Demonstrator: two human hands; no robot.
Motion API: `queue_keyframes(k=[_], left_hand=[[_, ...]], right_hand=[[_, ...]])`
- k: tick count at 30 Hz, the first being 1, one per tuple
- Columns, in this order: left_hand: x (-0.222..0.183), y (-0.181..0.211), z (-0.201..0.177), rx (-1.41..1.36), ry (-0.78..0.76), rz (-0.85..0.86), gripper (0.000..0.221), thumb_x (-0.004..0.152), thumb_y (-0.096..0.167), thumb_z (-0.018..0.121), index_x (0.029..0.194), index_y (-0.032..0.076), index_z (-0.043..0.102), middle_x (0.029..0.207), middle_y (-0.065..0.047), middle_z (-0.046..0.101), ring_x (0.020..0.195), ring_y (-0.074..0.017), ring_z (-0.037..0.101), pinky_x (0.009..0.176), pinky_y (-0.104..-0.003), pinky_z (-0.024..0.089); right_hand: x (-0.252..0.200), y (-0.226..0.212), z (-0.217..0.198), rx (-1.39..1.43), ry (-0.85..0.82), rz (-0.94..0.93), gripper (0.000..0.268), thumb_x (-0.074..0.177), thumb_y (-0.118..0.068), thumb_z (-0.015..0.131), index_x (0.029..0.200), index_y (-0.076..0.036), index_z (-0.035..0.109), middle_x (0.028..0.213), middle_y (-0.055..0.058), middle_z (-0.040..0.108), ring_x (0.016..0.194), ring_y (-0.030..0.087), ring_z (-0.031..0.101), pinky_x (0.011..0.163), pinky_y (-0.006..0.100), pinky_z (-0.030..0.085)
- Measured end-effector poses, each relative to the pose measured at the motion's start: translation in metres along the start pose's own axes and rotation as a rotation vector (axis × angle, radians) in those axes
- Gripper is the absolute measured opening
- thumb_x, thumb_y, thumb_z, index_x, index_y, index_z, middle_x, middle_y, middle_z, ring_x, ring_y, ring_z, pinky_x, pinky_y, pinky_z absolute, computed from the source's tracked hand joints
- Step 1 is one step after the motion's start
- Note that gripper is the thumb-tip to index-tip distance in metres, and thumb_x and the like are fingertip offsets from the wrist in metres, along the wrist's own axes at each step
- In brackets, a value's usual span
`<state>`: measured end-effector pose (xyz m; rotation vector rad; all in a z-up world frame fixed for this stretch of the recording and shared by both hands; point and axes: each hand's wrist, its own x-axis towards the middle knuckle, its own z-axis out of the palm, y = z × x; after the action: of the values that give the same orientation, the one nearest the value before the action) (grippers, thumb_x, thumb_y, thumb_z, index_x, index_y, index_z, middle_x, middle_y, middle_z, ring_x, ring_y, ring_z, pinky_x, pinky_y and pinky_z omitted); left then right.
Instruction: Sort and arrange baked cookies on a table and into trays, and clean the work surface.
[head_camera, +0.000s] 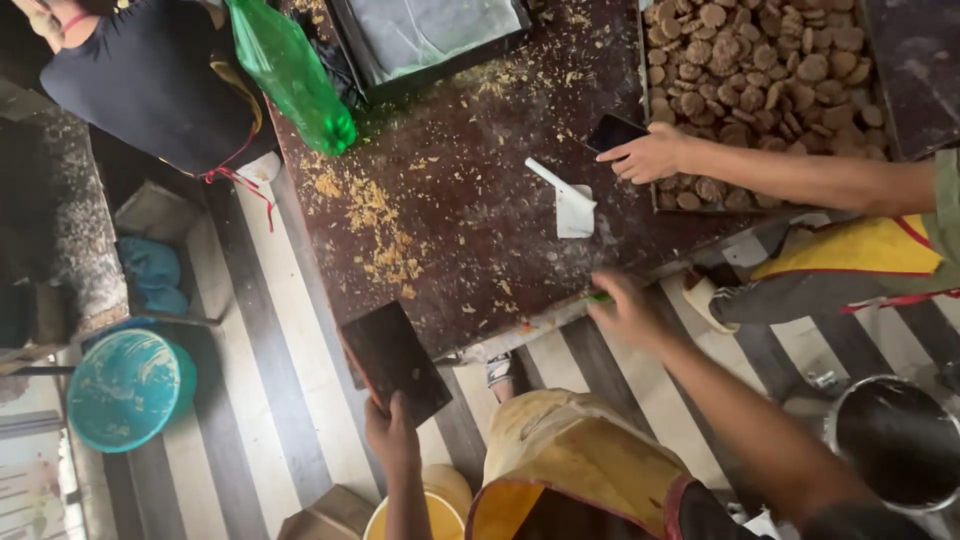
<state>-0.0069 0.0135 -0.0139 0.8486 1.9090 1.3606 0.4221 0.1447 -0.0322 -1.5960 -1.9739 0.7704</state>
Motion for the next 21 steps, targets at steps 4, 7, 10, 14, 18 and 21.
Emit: queue_keyframes(k=[4, 7, 10, 14, 18, 21], left_hand=[[0.014, 0.006, 0.008, -0.076, -0.036, -0.074, 0.021, 0.094, 0.017, 0.066, 0.106, 0.000, 0.065, 0.085, -0.003, 0.065, 0.073, -0.0101, 0.056, 0.066, -0.028, 0.049], [0.042, -0.011, 0.016, -0.049, -0.058, -0.119, 0.018, 0.094, 0.015, 0.067, 0.104, 0.000, 0.065, 0.080, -0.001, 0.061, 0.069, -0.0089, 0.053, 0.062, -0.027, 0.046], [0.061, -0.012, 0.020, -0.075, -0.105, -0.167, 0.016, 0.095, 0.013, 0.067, 0.103, 0.000, 0.062, 0.077, 0.000, 0.055, 0.066, -0.0076, 0.047, 0.057, -0.025, 0.041], [0.083, -0.012, 0.031, -0.188, -0.213, -0.209, 0.014, 0.096, 0.012, 0.066, 0.105, 0.003, 0.061, 0.077, 0.002, 0.052, 0.064, -0.0063, 0.045, 0.054, -0.023, 0.038], [0.098, -0.012, 0.058, -0.284, -0.280, -0.223, 0.014, 0.095, 0.007, 0.066, 0.107, 0.002, 0.060, 0.081, 0.001, 0.058, 0.065, -0.0063, 0.052, 0.055, -0.022, 0.042], [0.109, -0.016, 0.090, -0.318, -0.313, -0.230, 0.015, 0.094, 0.006, 0.065, 0.107, 0.002, 0.060, 0.080, -0.002, 0.060, 0.063, -0.0076, 0.053, 0.054, -0.023, 0.043]], right_hand=[[0.116, 0.005, 0.007, -0.259, 0.165, -0.015, 0.061, 0.088, -0.028, 0.077, 0.136, 0.002, 0.055, 0.140, 0.024, 0.056, 0.124, 0.039, 0.057, 0.102, 0.047, 0.049], [0.160, -0.013, -0.002, -0.254, 0.146, -0.018, 0.052, 0.093, -0.026, 0.071, 0.138, -0.002, 0.057, 0.143, 0.016, 0.058, 0.128, 0.036, 0.059, 0.105, 0.046, 0.051], [0.183, -0.063, -0.033, -0.230, 0.047, 0.199, 0.057, 0.096, -0.029, 0.066, 0.145, -0.004, 0.051, 0.160, 0.017, 0.043, 0.126, 0.035, 0.057, 0.098, 0.045, 0.052], [0.202, -0.057, -0.099, -0.611, 0.441, -0.225, 0.057, 0.093, -0.025, 0.075, 0.142, -0.002, 0.055, 0.154, 0.022, 0.045, 0.141, 0.039, 0.047, 0.115, 0.049, 0.044], [0.213, -0.002, -0.173, -0.189, 0.631, 0.012, 0.066, 0.102, -0.020, 0.070, 0.155, -0.001, 0.036, 0.158, 0.024, 0.041, 0.145, 0.035, 0.043, 0.116, 0.047, 0.043], [0.201, 0.032, -0.224, 0.329, 0.773, 0.251, 0.069, 0.104, -0.021, 0.065, 0.159, -0.002, 0.027, 0.156, 0.021, 0.044, 0.135, 0.032, 0.051, 0.105, 0.042, 0.049]])
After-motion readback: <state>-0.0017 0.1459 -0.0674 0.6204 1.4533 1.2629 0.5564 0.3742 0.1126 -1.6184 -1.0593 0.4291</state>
